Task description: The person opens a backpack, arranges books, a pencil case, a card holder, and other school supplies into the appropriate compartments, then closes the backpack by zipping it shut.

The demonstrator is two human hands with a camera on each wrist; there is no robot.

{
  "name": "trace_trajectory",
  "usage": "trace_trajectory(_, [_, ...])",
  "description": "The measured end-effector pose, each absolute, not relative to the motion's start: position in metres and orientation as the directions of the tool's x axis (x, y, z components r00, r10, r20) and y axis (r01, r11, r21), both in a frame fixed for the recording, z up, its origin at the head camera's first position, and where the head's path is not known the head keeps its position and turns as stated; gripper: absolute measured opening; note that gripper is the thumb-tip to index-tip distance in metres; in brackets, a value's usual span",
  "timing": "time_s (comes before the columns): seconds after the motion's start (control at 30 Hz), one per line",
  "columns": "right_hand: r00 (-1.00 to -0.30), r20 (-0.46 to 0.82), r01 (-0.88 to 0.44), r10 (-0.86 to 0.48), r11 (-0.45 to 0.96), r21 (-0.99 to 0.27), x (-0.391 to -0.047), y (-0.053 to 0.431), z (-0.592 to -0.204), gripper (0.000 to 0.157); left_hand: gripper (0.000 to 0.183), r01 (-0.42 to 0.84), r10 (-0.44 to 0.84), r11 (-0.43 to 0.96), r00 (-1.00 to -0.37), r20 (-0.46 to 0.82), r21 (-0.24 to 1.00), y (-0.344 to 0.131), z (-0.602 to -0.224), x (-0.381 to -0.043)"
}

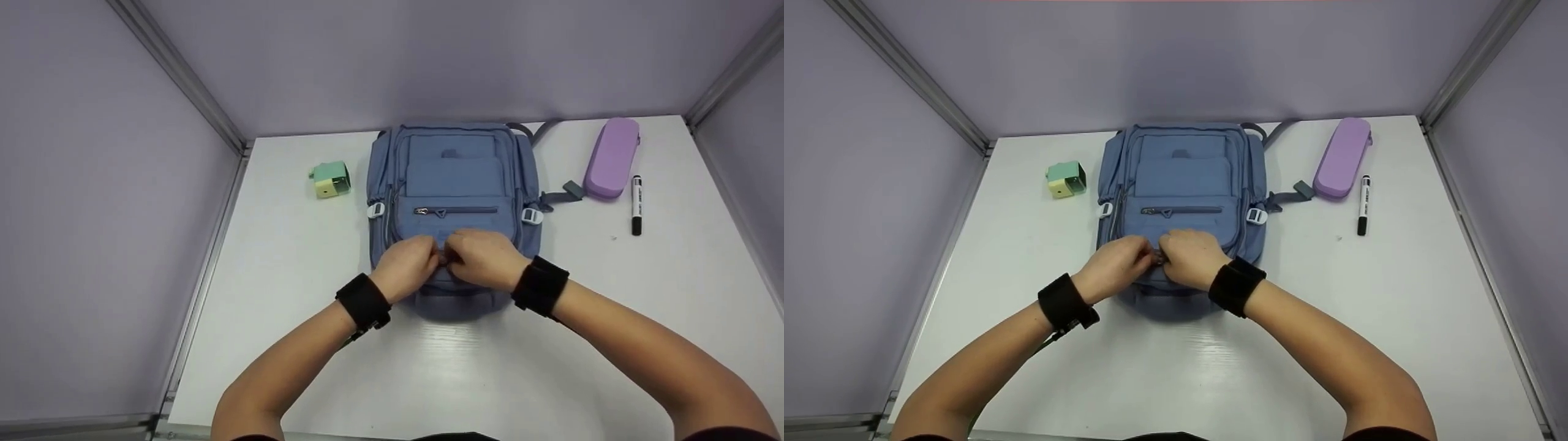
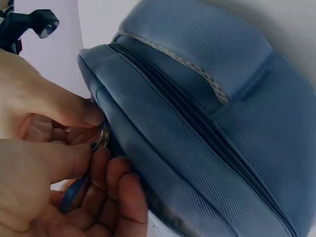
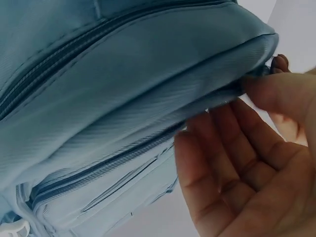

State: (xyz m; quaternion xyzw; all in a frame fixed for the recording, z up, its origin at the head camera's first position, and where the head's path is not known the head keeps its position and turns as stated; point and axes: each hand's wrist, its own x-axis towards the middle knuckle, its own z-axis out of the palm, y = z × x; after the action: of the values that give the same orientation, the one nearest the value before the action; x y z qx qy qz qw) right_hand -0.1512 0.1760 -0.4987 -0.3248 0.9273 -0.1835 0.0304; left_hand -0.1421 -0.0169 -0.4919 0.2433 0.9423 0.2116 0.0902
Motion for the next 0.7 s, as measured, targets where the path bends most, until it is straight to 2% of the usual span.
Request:
trace_trajectory(0.17, [-0.789, 0.045, -0.575, -0.613, 0.710, -0.406, -0.151, 0.169, -0.498, 0.024, 0.021, 0.366, 0.485, 0.767, -0.868, -0.102, 0.527, -0.023, -0.491, -0.142])
trace_trajectory(0.43, [-0.809, 0.065, -0.558, -0.585, 0.728, -0.398, -0.152, 0.166, -0.503, 0.023, 0.023, 0.354, 0.509, 0.732, -0.852, -0.122, 0.582, -0.027, -0.489, -0.145])
trace_trajectory(0.53, [-0.812, 0.067, -0.556, -0.580, 0.732, -0.394, -0.152, 0.166, -0.503, 0.018, 0.019, 0.404, 0.519, 0.745, -0.851, -0.081, 0.530, -0.030, -0.489, -0.148])
trace_trajectory(0.7, [-0.828, 0.055, -0.531, -0.558, 0.748, -0.398, -0.151, 0.165, -0.502, 0.015, 0.015, 0.541, 0.582, 0.777, -0.812, -0.041, 0.322, -0.032, -0.497, -0.150])
